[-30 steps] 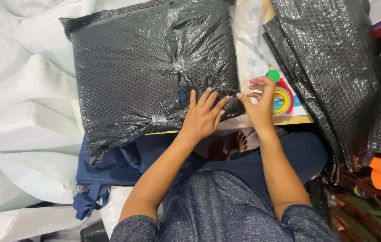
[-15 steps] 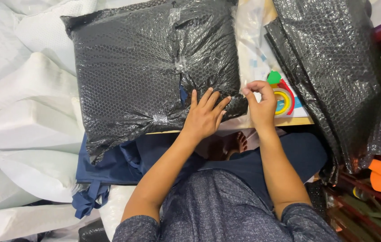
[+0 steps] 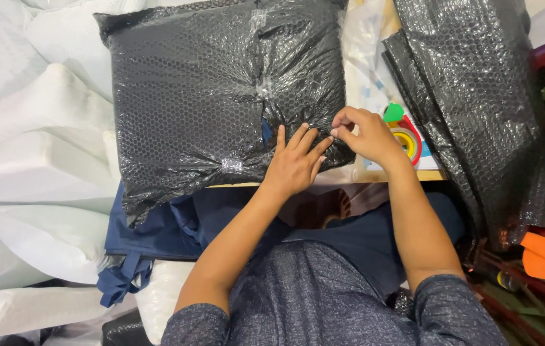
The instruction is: Wrapping a pillow in black bubble wrap and securing it with adhesive tape for shipping.
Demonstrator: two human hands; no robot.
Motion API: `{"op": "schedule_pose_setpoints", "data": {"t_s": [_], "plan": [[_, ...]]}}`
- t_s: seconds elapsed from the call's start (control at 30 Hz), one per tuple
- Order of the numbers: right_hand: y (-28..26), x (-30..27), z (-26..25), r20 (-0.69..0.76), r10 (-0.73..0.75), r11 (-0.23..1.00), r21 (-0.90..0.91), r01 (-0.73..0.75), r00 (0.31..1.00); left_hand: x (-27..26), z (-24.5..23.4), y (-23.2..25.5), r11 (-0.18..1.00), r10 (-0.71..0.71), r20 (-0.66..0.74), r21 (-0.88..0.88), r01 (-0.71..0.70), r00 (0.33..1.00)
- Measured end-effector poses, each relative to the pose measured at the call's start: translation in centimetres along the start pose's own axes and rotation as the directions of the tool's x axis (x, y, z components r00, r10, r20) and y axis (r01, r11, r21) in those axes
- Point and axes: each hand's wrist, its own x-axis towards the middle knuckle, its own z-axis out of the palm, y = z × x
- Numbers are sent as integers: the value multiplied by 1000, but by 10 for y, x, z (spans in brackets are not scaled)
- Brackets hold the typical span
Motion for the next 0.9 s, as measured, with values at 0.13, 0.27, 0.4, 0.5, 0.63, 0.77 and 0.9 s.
{"op": "schedule_pose_setpoints", "data": {"t_s": [0.13,0.27,0.4,0.5,0.63,0.77,0.9], "plan": [[9,10,-1,59,40,998,-59,-37,997,-2,1,0,1000,-5,-7,-9,5,1000],[6,13,0,61,46,985,-172,-35,997,-2,1,0,1000,-12,-1,-7,12,1000],[16,16,6,-10,-68,919,-389,59,998,-1,0,0,1000,-15,-2,-15,15,1000],[27,18,12,-24,-82,901,-430,63,996,0,0,0,1000,-15,-9,-14,15,1000],[34,19,16,-38,-68,897,-441,45,997,-1,0,0,1000,-17,-6,-16,17,1000],[37,20,21,-56,-55,879,-476,21,997,-1,0,0,1000,-18,-1,-22,18,1000],[43,24,28,-83,-30,855,-518,-18,996,-1,3,-1,1000,-18,-6,-19,17,1000]]}}
